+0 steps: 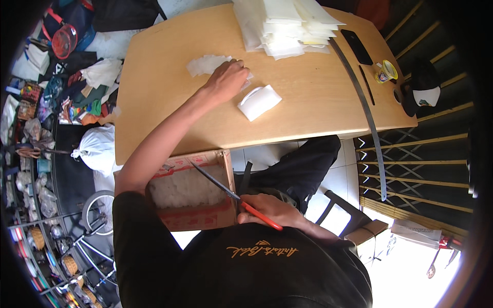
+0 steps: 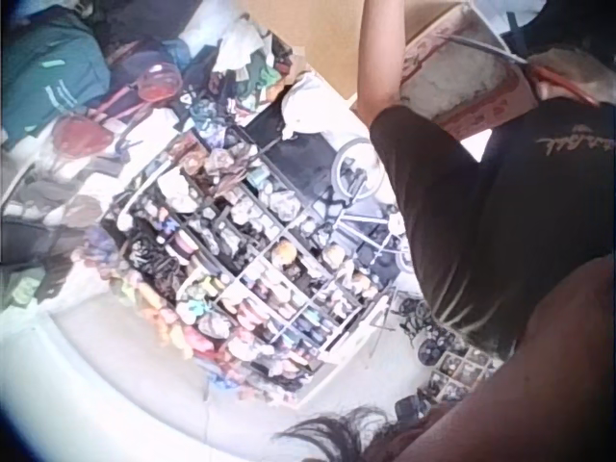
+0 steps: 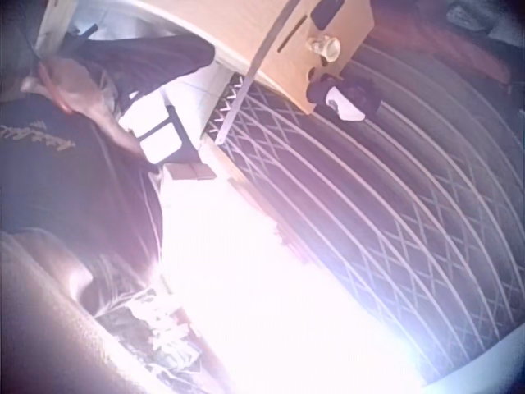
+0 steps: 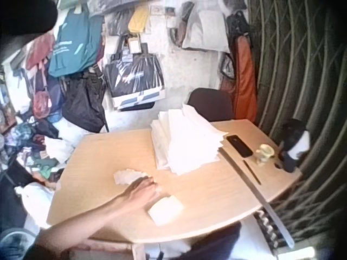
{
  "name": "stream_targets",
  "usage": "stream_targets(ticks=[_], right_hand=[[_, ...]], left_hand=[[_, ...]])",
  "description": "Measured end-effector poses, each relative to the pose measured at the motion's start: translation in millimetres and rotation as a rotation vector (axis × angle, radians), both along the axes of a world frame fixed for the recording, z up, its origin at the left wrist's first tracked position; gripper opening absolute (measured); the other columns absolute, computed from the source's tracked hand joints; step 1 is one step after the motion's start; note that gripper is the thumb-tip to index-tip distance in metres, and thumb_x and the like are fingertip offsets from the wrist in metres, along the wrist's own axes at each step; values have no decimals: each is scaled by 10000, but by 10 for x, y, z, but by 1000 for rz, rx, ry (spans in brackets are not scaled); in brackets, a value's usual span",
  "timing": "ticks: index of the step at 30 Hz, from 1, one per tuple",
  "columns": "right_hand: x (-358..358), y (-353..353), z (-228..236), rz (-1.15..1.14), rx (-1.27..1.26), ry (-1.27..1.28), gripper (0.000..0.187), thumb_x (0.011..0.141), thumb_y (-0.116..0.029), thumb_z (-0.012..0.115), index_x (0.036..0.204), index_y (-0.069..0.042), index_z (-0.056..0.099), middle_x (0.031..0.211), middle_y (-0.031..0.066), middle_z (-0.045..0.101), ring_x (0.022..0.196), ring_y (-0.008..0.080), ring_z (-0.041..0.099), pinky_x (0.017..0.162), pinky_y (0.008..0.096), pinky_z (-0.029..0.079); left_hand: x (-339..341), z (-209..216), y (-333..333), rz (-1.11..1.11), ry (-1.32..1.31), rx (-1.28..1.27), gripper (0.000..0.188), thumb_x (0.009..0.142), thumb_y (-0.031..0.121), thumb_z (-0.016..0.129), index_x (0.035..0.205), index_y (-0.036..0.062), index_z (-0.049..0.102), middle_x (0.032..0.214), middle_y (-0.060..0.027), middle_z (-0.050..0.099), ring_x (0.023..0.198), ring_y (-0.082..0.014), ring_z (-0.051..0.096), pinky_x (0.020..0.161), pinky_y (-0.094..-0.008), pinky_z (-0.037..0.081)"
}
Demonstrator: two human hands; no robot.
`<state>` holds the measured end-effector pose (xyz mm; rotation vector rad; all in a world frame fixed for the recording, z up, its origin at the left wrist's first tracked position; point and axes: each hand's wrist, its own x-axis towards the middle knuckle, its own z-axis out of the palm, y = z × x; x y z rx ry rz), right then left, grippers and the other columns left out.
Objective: The person cuts small rectangular pieces of white foam using a pair of shears and places them into a cardboard box.
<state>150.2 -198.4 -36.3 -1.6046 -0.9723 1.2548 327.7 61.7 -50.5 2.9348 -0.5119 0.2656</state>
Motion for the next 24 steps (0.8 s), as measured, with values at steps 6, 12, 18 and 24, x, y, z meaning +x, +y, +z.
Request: stream_targets(ticks=[6, 12, 18, 24], right_hand=[[-2, -24, -41, -43, 56, 5, 573, 918, -617, 510, 986, -51, 567, 766, 186, 621, 753, 386, 628, 681, 454, 459], [30, 3, -78, 11, 13, -54, 591, 873, -623, 577, 1004, -47, 569, 782, 183, 626, 770, 406, 625, 685, 464, 466], [20, 20, -120, -9, -19, -124, 633, 791, -629, 665, 988, -39, 546, 756, 155, 612, 756, 402, 622, 659, 452, 460], [56, 118, 46, 54, -194, -127, 707, 705, -628, 747, 1021, -31, 540, 750, 158, 621, 757, 403, 631, 670, 465, 471]], left_hand=[[-4, 123, -154, 51, -9, -180, 106, 861, 75, 642, 884, -8, 704, 840, -135, 691, 874, -292, 644, 790, -378, 511], [-537, 573, 449, 129, 80, -948, 152, 926, 106, 645, 967, -39, 660, 829, -66, 685, 728, -126, 636, 648, -265, 486], [-2142, 919, 719, 637, -30, -1094, 156, 895, 70, 684, 1011, -32, 659, 870, -68, 695, 709, -107, 632, 643, -224, 478], [-3036, 643, 21, 931, 34, -1347, 177, 859, 46, 710, 1011, -33, 667, 851, -94, 707, 675, -111, 650, 602, -229, 501]])
